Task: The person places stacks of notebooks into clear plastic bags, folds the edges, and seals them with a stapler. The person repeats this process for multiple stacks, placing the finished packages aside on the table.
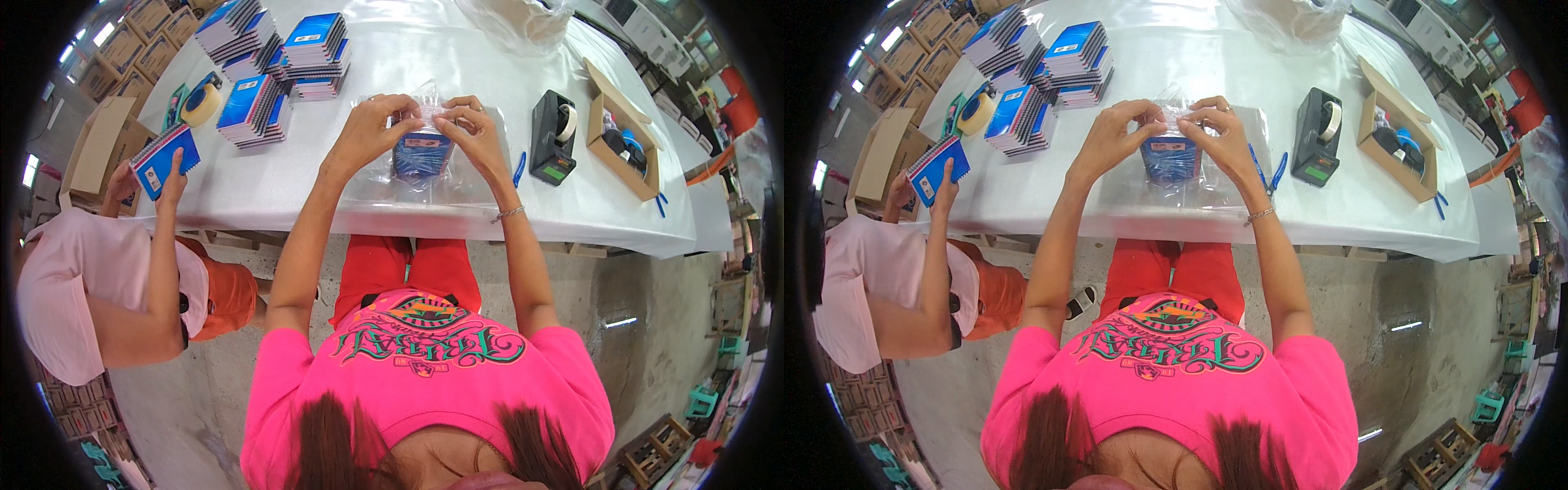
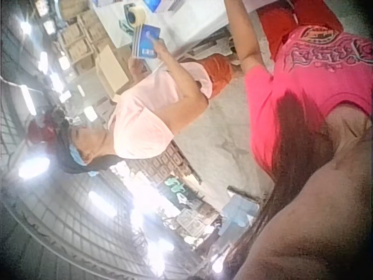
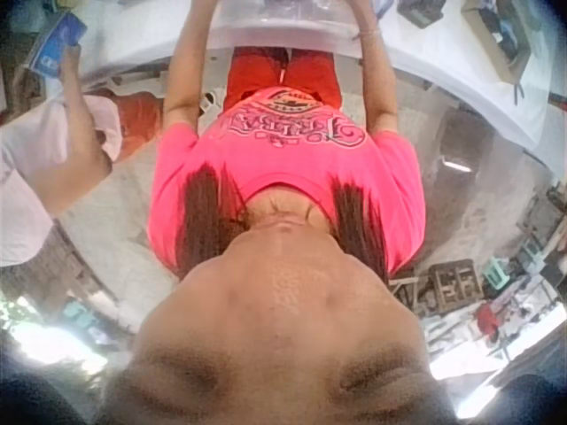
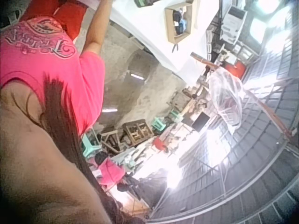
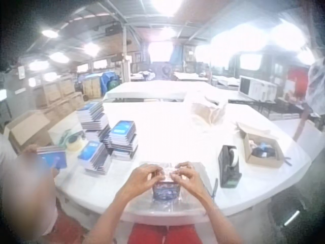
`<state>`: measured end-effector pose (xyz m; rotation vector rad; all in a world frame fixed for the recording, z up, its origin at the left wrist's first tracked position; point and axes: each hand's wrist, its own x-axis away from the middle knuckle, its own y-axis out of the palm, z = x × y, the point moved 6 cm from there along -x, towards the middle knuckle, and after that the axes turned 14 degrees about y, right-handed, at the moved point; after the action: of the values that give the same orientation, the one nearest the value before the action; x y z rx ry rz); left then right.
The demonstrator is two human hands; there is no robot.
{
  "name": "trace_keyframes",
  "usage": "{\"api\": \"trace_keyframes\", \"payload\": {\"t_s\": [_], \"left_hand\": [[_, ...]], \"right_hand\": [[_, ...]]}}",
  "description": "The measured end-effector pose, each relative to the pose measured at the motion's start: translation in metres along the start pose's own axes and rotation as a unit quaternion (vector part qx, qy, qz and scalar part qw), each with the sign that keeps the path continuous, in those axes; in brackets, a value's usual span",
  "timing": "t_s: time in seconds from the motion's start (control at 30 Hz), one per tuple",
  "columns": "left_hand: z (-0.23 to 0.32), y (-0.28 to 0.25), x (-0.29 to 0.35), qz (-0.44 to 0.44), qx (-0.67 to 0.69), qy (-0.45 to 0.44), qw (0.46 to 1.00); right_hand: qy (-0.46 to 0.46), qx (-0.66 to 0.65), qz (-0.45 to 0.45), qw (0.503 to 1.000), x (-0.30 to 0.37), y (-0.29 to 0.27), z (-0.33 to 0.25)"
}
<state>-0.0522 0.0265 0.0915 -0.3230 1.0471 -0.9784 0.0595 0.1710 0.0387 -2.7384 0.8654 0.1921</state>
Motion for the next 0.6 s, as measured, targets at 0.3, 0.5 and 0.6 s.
{"api": "trace_keyframes", "payload": {"t_s": [0.3,0.5,0.6], "left_hand": [[-0.003,0.006,-0.002,0.079,-0.027,-0.026,0.996],[-0.047,0.032,0.01,0.14,0.263,-0.146,0.943],[-0.051,0.044,0.01,0.094,0.394,-0.194,0.894]], "right_hand": [[0.073,-0.1,-0.024,0.992,-0.006,0.003,0.0],[0.179,-0.208,-0.131,0.953,-0.022,0.013,0.016],[0.187,-0.266,-0.124,0.938,-0.021,0.01,0.026]]}}
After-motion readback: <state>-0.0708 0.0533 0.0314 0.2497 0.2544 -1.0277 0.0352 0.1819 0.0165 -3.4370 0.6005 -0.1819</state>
